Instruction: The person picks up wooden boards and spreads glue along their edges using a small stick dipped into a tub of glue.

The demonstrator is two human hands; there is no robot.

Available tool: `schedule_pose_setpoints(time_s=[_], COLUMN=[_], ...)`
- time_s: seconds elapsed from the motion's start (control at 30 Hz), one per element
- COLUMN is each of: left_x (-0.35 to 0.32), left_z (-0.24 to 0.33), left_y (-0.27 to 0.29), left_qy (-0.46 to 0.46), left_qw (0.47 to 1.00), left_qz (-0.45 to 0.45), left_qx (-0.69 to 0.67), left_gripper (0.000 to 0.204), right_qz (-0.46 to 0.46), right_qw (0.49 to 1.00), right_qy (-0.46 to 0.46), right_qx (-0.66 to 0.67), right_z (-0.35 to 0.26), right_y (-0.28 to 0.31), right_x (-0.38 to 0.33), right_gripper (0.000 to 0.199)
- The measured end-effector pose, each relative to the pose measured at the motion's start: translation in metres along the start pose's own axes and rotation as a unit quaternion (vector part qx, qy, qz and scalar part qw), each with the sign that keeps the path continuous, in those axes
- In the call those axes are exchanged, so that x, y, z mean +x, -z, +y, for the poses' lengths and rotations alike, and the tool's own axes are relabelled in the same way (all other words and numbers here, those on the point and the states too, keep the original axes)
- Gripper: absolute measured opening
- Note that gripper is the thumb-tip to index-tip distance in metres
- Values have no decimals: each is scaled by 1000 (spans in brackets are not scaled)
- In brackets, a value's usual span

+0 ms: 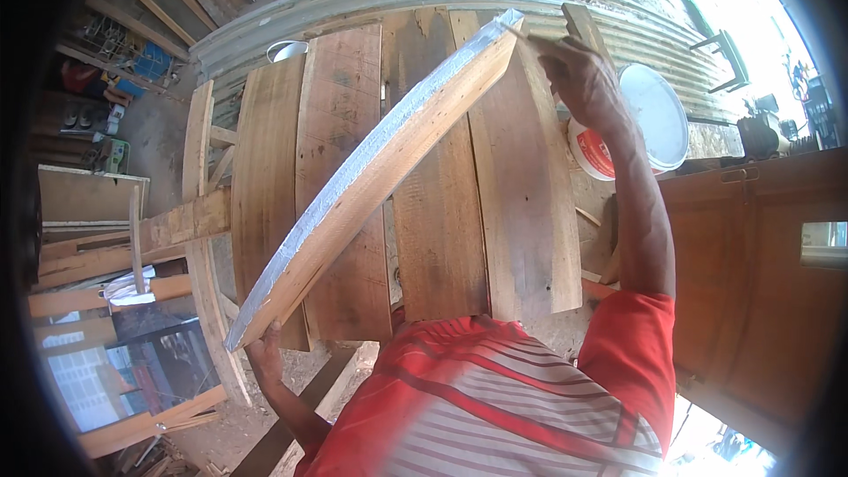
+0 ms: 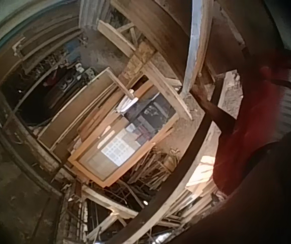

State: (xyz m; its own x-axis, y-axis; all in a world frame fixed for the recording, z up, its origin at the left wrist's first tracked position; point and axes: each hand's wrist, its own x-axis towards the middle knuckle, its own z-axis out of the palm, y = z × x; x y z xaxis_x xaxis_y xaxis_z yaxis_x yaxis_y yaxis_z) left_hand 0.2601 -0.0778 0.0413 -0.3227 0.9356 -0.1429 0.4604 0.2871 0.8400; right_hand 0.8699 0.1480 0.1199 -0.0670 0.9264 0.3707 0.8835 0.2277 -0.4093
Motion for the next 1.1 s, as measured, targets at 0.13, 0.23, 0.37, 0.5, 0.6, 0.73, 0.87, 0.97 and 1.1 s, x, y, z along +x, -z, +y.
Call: schedule_pose_setpoints(time_s=[0.13, 0.23, 0.37, 0.5, 0.6, 0.73, 0.87, 0.97, 1.1], left_x=[1, 1, 0, -1, 1, -2, 1, 1, 3], left_z=[1, 1, 1, 5, 0, -5, -6, -6, -2], left_y=[-1, -2, 0, -3, 0, 1, 0, 2, 0], left_qy=[-6, -12, 6, -3, -6, 4, -3, 10, -18], left_qw=[1000, 1000, 1000, 1000, 1000, 1000, 1000, 1000, 1000], left_qz=[3, 9, 2, 12, 14, 10, 4, 1, -3], left_qx=[2, 4, 16, 3, 9, 14, 9, 25, 9], left_gripper=[56, 57, 56, 54, 54, 56, 57, 56, 55], right_qz=[42, 24, -24, -5, -44, -45, -1, -43, 15], right_qw=[997, 998, 999, 999, 999, 995, 998, 999, 998], right_qy=[-26, -14, -7, 10, 0, -68, 11, -2, 0], right_qx=[-56, -57, -36, -34, 10, 59, -63, -3, -57], right_z=[19, 24, 19, 20, -3, -12, 5, -9, 13], right_y=[6, 0, 6, 1, -1, 1, -4, 9, 11], right_x=[25, 26, 21, 17, 15, 15, 12, 14, 27], right_gripper=[32, 32, 31, 31, 33, 32, 31, 31, 30])
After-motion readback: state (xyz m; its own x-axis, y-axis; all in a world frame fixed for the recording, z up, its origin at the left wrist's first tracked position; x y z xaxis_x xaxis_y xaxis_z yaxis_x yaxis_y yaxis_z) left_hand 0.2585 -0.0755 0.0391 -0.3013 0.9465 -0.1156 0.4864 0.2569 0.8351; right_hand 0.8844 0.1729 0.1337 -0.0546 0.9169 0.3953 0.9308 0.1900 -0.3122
